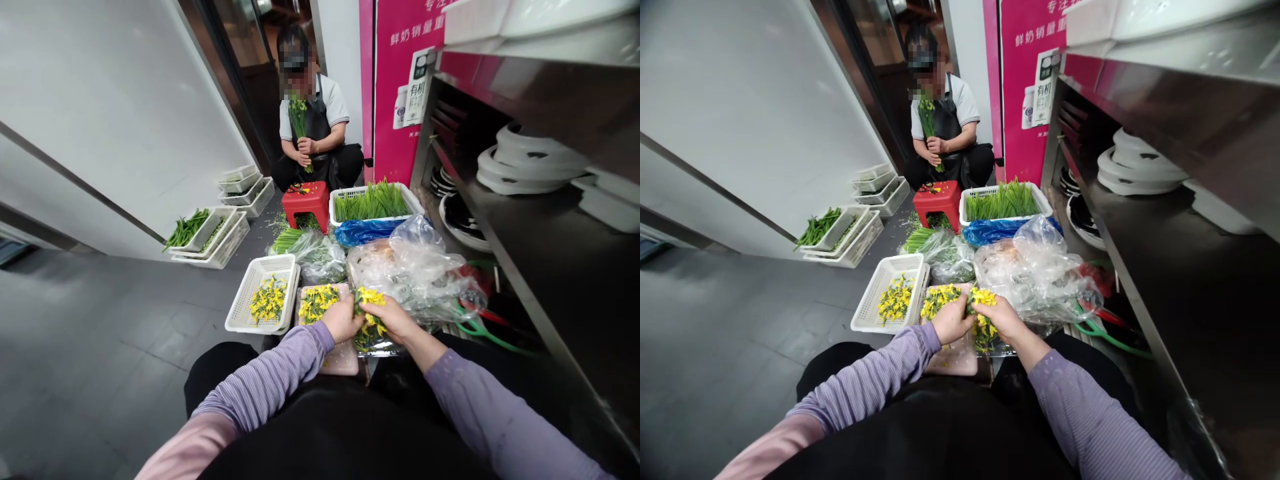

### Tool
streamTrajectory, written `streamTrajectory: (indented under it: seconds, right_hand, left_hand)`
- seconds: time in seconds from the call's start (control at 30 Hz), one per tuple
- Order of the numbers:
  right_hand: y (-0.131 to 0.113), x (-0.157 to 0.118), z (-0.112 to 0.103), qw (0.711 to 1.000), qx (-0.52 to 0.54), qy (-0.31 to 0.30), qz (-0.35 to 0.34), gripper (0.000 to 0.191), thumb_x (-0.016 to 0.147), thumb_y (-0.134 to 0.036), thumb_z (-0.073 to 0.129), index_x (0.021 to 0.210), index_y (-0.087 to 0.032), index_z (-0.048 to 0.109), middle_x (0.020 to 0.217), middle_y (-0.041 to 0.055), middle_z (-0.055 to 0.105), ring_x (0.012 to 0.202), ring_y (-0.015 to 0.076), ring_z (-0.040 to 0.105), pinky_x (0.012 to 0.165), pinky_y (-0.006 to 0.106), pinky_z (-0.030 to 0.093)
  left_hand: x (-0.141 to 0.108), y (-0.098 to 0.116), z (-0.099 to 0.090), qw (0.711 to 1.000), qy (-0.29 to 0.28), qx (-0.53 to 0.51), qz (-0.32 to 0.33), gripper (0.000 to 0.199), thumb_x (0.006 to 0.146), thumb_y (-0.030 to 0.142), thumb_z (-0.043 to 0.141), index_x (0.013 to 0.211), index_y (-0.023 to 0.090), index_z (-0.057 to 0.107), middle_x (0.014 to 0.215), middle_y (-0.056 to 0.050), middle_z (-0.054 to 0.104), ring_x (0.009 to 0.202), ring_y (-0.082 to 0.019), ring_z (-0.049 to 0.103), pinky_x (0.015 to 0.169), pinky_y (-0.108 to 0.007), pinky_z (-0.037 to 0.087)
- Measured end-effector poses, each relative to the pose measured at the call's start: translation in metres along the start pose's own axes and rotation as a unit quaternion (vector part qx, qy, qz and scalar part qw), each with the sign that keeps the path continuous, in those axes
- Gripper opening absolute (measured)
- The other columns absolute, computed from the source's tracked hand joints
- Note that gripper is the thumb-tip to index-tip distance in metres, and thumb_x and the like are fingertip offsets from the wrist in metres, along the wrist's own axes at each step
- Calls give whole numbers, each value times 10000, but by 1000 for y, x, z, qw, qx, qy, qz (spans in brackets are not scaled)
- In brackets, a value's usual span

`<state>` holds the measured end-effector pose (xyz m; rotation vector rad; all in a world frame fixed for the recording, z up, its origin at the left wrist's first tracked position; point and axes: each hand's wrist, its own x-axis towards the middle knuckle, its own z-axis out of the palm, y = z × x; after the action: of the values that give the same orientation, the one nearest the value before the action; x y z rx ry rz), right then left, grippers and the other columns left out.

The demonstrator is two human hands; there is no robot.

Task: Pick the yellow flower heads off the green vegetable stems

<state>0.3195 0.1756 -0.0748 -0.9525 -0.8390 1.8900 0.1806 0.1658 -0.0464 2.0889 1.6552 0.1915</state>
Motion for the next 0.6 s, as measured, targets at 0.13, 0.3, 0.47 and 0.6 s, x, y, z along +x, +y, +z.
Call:
streamTrajectory:
  seconds: [0.13,0.3,0.47,0.6]
  right_hand:
    - [0,1,-1,999,-11,8,31,275,541,-259,716,761,-132,611,625,19,627,512,126,550,472,235,420]
    - [0,4,-6,999,-21,24,41,216,566,-308,684,629,-126,587,504,21,586,445,121,520,420,227,373]
    - [-3,4,-8,999,-22,26,22,224,591,-337,656,644,-127,599,554,52,618,475,132,536,422,228,370]
    - [-5,2,-6,999,-45,18,14,275,583,-393,653,640,-129,595,549,64,619,493,152,552,440,243,381]
  left_hand:
    - [9,2,1,992,-17,-123,-24,261,688,224,537,932,146,487,697,-30,576,646,-149,563,623,-248,437]
    - [21,-1,9,900,-125,-404,-104,151,727,191,480,867,150,439,600,31,512,422,-73,477,443,-210,406]
    - [23,-9,13,785,-132,-599,-88,140,705,228,504,796,131,462,574,34,474,373,-53,411,363,-199,348]
    - [18,-11,15,753,-123,-642,-75,188,685,244,534,818,131,464,588,32,482,384,-57,416,368,-209,360]
